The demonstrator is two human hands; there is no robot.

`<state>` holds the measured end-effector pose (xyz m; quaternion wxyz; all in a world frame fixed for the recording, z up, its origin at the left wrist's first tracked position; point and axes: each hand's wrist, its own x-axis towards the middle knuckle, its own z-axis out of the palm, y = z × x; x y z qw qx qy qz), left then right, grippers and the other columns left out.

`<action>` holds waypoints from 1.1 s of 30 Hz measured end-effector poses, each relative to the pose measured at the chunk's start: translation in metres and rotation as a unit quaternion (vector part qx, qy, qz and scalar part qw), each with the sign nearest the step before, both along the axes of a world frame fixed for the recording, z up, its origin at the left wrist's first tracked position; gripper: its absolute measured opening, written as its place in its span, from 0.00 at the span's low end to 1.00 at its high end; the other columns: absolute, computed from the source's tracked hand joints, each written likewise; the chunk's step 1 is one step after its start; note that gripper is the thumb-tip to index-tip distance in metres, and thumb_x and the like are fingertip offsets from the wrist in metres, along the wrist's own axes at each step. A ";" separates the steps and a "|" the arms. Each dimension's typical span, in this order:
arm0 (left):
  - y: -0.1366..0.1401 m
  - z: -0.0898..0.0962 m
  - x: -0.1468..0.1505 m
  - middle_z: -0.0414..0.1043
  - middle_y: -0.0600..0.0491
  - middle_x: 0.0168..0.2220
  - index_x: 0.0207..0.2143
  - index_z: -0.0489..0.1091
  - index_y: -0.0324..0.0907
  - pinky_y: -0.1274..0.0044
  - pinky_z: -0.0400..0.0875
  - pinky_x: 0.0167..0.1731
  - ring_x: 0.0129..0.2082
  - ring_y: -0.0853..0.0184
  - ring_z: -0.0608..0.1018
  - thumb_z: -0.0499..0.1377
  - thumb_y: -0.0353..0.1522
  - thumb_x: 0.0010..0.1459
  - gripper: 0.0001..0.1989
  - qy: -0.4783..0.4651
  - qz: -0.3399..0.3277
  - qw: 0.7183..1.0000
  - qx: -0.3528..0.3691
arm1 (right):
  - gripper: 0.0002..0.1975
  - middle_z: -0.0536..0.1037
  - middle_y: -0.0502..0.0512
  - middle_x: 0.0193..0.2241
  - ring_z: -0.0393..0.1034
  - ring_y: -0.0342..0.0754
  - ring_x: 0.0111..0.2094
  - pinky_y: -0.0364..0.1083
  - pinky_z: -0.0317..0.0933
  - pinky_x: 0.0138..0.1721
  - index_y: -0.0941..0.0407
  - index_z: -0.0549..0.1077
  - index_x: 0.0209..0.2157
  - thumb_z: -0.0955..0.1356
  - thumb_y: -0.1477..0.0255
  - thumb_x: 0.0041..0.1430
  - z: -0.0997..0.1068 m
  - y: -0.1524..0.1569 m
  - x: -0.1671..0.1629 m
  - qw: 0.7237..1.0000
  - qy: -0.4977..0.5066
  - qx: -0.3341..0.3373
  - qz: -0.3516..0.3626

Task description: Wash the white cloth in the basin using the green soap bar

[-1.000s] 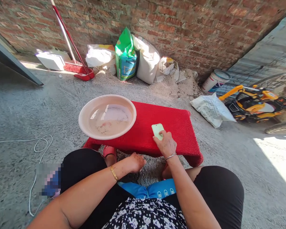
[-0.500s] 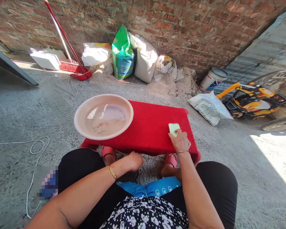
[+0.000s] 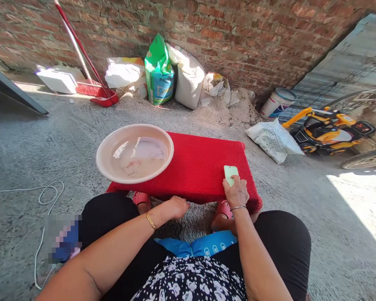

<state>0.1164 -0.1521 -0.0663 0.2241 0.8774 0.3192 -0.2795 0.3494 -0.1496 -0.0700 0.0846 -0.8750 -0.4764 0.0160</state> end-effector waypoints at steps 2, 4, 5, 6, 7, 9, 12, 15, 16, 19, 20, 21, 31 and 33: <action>0.001 0.000 0.000 0.75 0.36 0.47 0.48 0.73 0.34 0.65 0.75 0.42 0.47 0.52 0.78 0.56 0.21 0.52 0.20 0.000 0.002 1.000 -0.002 | 0.25 0.67 0.58 0.42 0.69 0.54 0.41 0.50 0.63 0.37 0.51 0.66 0.52 0.59 0.51 0.61 -0.001 0.000 0.000 1.000 -0.008 -0.001 0.005; 0.001 -0.001 0.000 0.75 0.36 0.47 0.48 0.73 0.34 0.65 0.75 0.41 0.46 0.52 0.78 0.56 0.22 0.53 0.19 0.000 0.004 1.000 -0.003 | 0.25 0.67 0.58 0.42 0.69 0.54 0.41 0.50 0.63 0.37 0.51 0.67 0.51 0.59 0.51 0.61 -0.001 0.000 0.000 1.000 -0.012 -0.004 0.008; 0.001 -0.002 0.000 0.75 0.36 0.47 0.48 0.73 0.35 0.65 0.75 0.41 0.46 0.52 0.78 0.56 0.22 0.53 0.19 0.000 0.006 1.000 -0.003 | 0.25 0.67 0.59 0.42 0.69 0.55 0.41 0.50 0.63 0.37 0.51 0.67 0.51 0.59 0.51 0.61 0.000 0.000 0.000 1.000 -0.013 -0.005 0.008; 0.001 -0.002 -0.001 0.75 0.36 0.46 0.48 0.73 0.35 0.66 0.75 0.41 0.46 0.52 0.78 0.56 0.23 0.53 0.19 -0.001 0.008 1.000 -0.003 | 0.25 0.67 0.59 0.42 0.69 0.55 0.41 0.51 0.63 0.37 0.51 0.66 0.52 0.58 0.51 0.61 0.001 0.000 0.000 1.000 -0.013 -0.005 0.008; 0.001 -0.003 -0.001 0.75 0.36 0.46 0.48 0.73 0.36 0.66 0.75 0.41 0.46 0.53 0.78 0.56 0.23 0.54 0.19 -0.002 0.011 1.000 -0.002 | 0.25 0.67 0.59 0.42 0.69 0.55 0.41 0.51 0.63 0.37 0.51 0.66 0.52 0.58 0.51 0.61 0.001 0.000 0.000 1.000 -0.012 -0.005 0.009; 0.001 -0.004 -0.003 0.75 0.37 0.47 0.48 0.73 0.36 0.67 0.75 0.41 0.46 0.54 0.79 0.55 0.24 0.54 0.18 -0.009 0.016 1.000 0.003 | 0.26 0.67 0.60 0.42 0.69 0.56 0.42 0.52 0.64 0.38 0.51 0.66 0.52 0.58 0.51 0.61 0.001 0.000 0.001 1.000 -0.008 -0.005 0.011; -0.001 -0.006 -0.005 0.76 0.38 0.45 0.46 0.74 0.36 0.67 0.75 0.40 0.45 0.55 0.79 0.55 0.24 0.55 0.17 -0.021 0.022 0.999 0.011 | 0.26 0.67 0.61 0.43 0.69 0.58 0.42 0.54 0.64 0.38 0.51 0.66 0.52 0.58 0.50 0.61 -0.002 0.000 0.003 1.000 -0.003 -0.004 0.011; -0.002 -0.008 -0.006 0.77 0.38 0.44 0.44 0.75 0.36 0.68 0.74 0.39 0.43 0.55 0.79 0.55 0.23 0.54 0.15 -0.030 0.030 0.999 0.018 | 0.27 0.67 0.61 0.44 0.69 0.59 0.43 0.55 0.64 0.39 0.52 0.66 0.52 0.57 0.50 0.61 -0.006 0.001 0.004 1.000 0.000 -0.001 0.012; -0.002 -0.009 -0.005 0.77 0.38 0.44 0.44 0.75 0.36 0.68 0.74 0.39 0.43 0.55 0.79 0.56 0.23 0.54 0.15 -0.034 0.032 0.999 0.021 | 0.27 0.67 0.61 0.44 0.69 0.59 0.43 0.55 0.64 0.40 0.52 0.66 0.52 0.57 0.50 0.61 -0.007 0.001 0.004 1.000 0.001 0.001 0.012; -0.004 -0.012 -0.003 0.76 0.37 0.45 0.44 0.75 0.37 0.68 0.73 0.38 0.43 0.55 0.79 0.56 0.24 0.54 0.15 -0.045 0.039 0.998 0.029 | 0.27 0.67 0.61 0.44 0.69 0.59 0.44 0.55 0.64 0.41 0.52 0.66 0.52 0.57 0.50 0.60 -0.006 0.000 0.002 1.000 0.006 -0.001 0.010; -0.004 -0.012 -0.002 0.76 0.37 0.45 0.45 0.75 0.37 0.67 0.73 0.39 0.44 0.54 0.78 0.56 0.24 0.54 0.16 -0.049 0.040 0.998 0.032 | 0.27 0.67 0.61 0.44 0.69 0.59 0.44 0.55 0.64 0.41 0.52 0.66 0.52 0.57 0.49 0.60 -0.005 0.000 0.002 1.000 0.010 -0.003 0.010; -0.005 -0.012 -0.001 0.75 0.37 0.46 0.45 0.74 0.37 0.67 0.72 0.39 0.44 0.54 0.78 0.56 0.24 0.54 0.16 -0.051 0.042 0.997 0.035 | 0.27 0.67 0.61 0.45 0.69 0.59 0.44 0.55 0.64 0.41 0.52 0.65 0.52 0.58 0.49 0.60 -0.004 0.000 0.003 1.000 0.014 -0.006 0.010; -0.017 -0.016 0.002 0.74 0.41 0.43 0.45 0.72 0.37 0.65 0.70 0.40 0.43 0.56 0.77 0.51 0.28 0.60 0.14 -0.105 -0.002 0.989 0.105 | 0.22 0.68 0.57 0.41 0.67 0.53 0.41 0.48 0.60 0.36 0.52 0.68 0.47 0.63 0.53 0.57 0.008 0.000 -0.033 0.991 0.058 0.049 0.109; -0.016 -0.018 0.002 0.74 0.40 0.43 0.44 0.72 0.37 0.66 0.70 0.40 0.43 0.56 0.77 0.51 0.28 0.60 0.13 -0.102 -0.011 0.989 0.108 | 0.19 0.68 0.56 0.40 0.67 0.51 0.40 0.45 0.59 0.34 0.52 0.69 0.46 0.64 0.55 0.58 0.007 -0.002 -0.065 0.975 0.072 0.062 0.202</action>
